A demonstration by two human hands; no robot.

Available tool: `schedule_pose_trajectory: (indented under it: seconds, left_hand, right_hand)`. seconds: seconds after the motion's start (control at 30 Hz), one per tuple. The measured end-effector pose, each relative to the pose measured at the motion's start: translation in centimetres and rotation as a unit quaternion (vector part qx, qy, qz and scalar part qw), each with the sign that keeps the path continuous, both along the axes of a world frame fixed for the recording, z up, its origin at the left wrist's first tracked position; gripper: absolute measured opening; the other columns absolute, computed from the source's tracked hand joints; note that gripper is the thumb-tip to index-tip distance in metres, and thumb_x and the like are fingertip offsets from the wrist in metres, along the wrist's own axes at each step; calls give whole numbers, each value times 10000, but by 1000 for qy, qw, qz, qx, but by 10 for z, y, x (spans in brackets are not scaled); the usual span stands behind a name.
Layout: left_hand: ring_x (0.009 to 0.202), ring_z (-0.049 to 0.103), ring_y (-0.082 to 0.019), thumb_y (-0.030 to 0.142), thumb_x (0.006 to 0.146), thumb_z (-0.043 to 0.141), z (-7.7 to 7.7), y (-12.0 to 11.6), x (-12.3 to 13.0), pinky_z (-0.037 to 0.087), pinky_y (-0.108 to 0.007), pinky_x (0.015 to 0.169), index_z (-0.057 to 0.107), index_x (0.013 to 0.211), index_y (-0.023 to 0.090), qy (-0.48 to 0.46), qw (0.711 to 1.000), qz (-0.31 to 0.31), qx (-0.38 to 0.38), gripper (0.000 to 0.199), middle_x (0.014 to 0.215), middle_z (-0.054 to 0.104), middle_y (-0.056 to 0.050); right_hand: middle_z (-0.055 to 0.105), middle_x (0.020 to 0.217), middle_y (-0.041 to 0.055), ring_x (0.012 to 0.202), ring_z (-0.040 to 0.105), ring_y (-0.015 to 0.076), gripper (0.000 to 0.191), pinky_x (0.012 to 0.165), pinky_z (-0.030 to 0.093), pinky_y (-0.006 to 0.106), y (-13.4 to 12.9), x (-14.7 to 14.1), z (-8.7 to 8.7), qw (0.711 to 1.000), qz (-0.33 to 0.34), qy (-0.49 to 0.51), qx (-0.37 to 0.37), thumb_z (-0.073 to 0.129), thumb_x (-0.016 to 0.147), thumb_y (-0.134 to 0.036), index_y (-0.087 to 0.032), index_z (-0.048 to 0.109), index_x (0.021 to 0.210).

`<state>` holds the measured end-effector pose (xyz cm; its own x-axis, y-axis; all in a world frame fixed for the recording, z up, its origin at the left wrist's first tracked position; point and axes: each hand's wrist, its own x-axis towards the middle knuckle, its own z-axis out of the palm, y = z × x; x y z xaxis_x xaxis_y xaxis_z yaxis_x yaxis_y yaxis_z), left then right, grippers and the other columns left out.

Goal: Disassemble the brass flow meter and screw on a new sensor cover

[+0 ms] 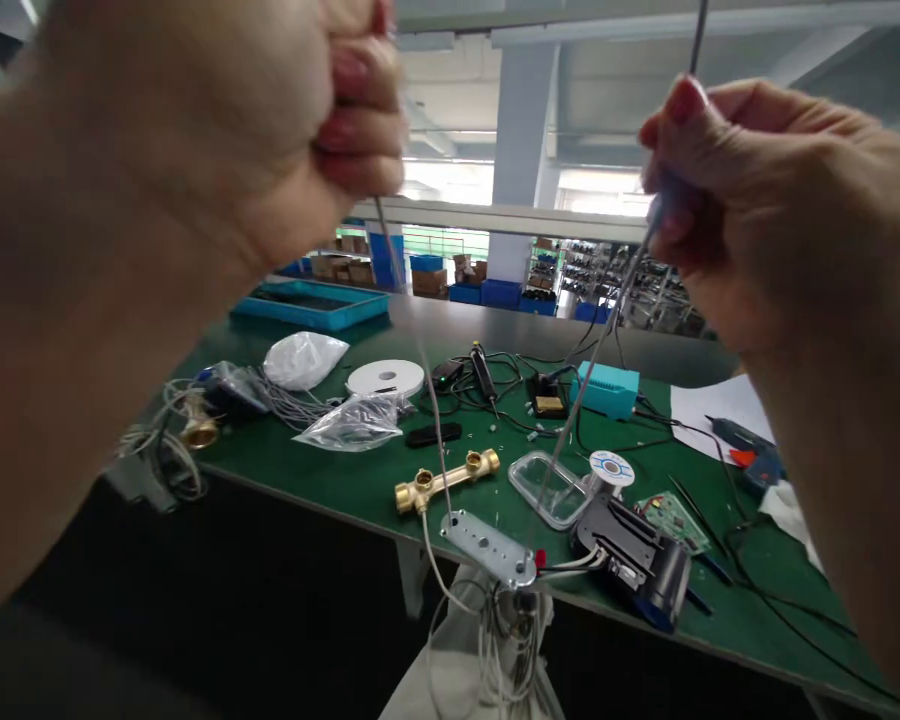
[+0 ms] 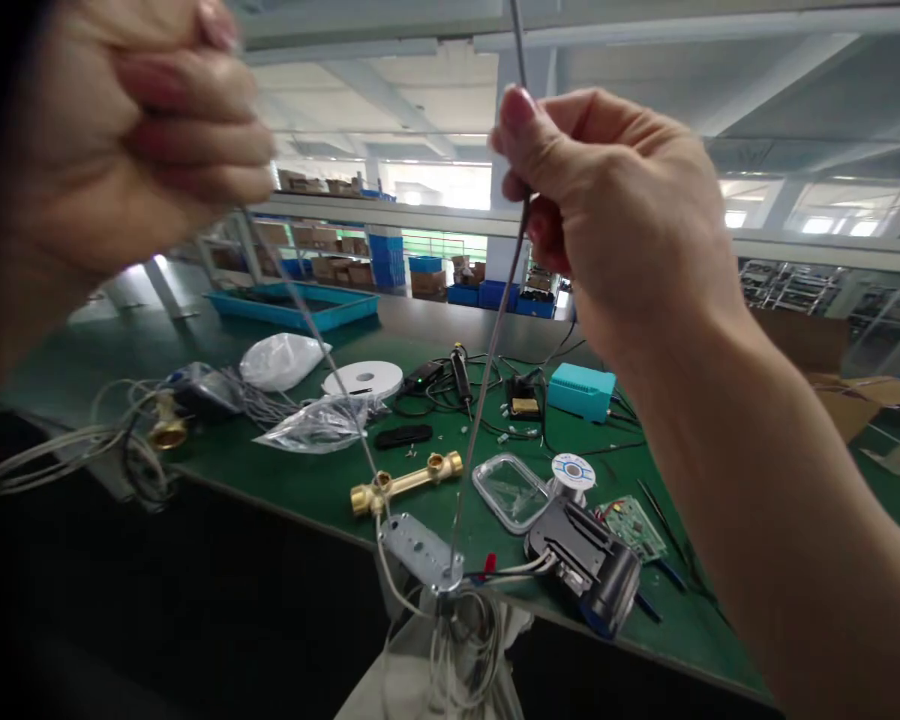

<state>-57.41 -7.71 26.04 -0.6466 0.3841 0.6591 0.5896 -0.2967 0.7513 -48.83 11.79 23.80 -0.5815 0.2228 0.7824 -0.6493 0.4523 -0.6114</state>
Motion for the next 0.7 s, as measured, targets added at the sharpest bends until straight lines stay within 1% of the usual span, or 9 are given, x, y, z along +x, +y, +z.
schedule_pose_trajectory:
  seconds: [0.07,0.17,0.27,0.33,0.4,0.43,0.53,0.6,0.7]
  left_hand:
    - [459,331,100,162,650,-154,6,7,8,2,-145,486,262,1045,-166,-60,995,-32,-77,660,776,173,48]
    - [432,298,101,143,855,156,-2,18,24,81,-142,467,332,1141,-136,-48,977,-55,-200,437,701,185,79]
    - [503,422,40,184,861,269,-11,22,31,129,-160,406,349,1106,-182,-7,972,-43,-230,448,762,247,36]
    - [690,552,-129,220,850,301,-12,21,29,137,-163,394,340,1106,-191,13,975,-26,-221,486,830,293,-3]
    - [958,491,-320,252,847,351,-11,22,25,140,-163,404,339,1154,-163,7,977,-15,-213,517,884,347,-33]
    - [1052,410,-366,263,845,374,-10,23,22,138,-163,413,352,1175,-143,-5,977,-15,-213,524,904,377,-43]
    - [1130,323,-391,266,834,282,-12,29,12,146,-166,432,382,1161,-149,-26,972,-33,-232,537,927,433,-72]
    - [1111,339,-399,237,819,193,-14,33,6,151,-171,425,389,1118,-179,-7,964,-72,-255,549,908,423,-78]
    - [1095,364,-403,153,824,196,-13,40,-3,141,-154,434,440,1109,-149,7,954,-120,-276,482,888,404,-74]
  right_hand:
    - [575,609,-56,508,460,-6,205,481,272,249,-7,-6,8,999,-3,24,21,634,800,-309,-105,656,787]
    - [566,565,-45,463,459,-1,183,449,271,246,-20,-10,13,997,-2,62,39,625,814,-253,-83,656,754]
    - [587,587,-48,485,491,6,171,458,296,251,-26,-13,12,998,20,51,42,632,803,-259,-97,658,757]
    - [603,619,-57,514,512,8,148,477,329,246,-25,-15,7,998,43,36,24,644,794,-255,-112,655,761]
    - [600,595,-59,520,517,9,122,490,353,241,-22,-17,1,998,55,20,-10,658,783,-216,-111,648,721]
    - [593,567,-59,519,517,9,116,501,363,244,-20,-18,-2,998,53,11,-28,661,776,-191,-110,646,694]
    - [594,532,-51,558,538,24,126,549,377,296,-17,-21,-6,998,37,-12,-47,657,761,-191,-117,666,659]
    - [624,613,-45,614,558,43,124,586,394,317,-13,-25,-3,999,36,-5,-10,659,770,-256,-154,692,706]
    - [613,717,-47,698,566,51,147,620,420,258,0,-40,9,995,50,27,77,663,788,-348,-206,702,794]
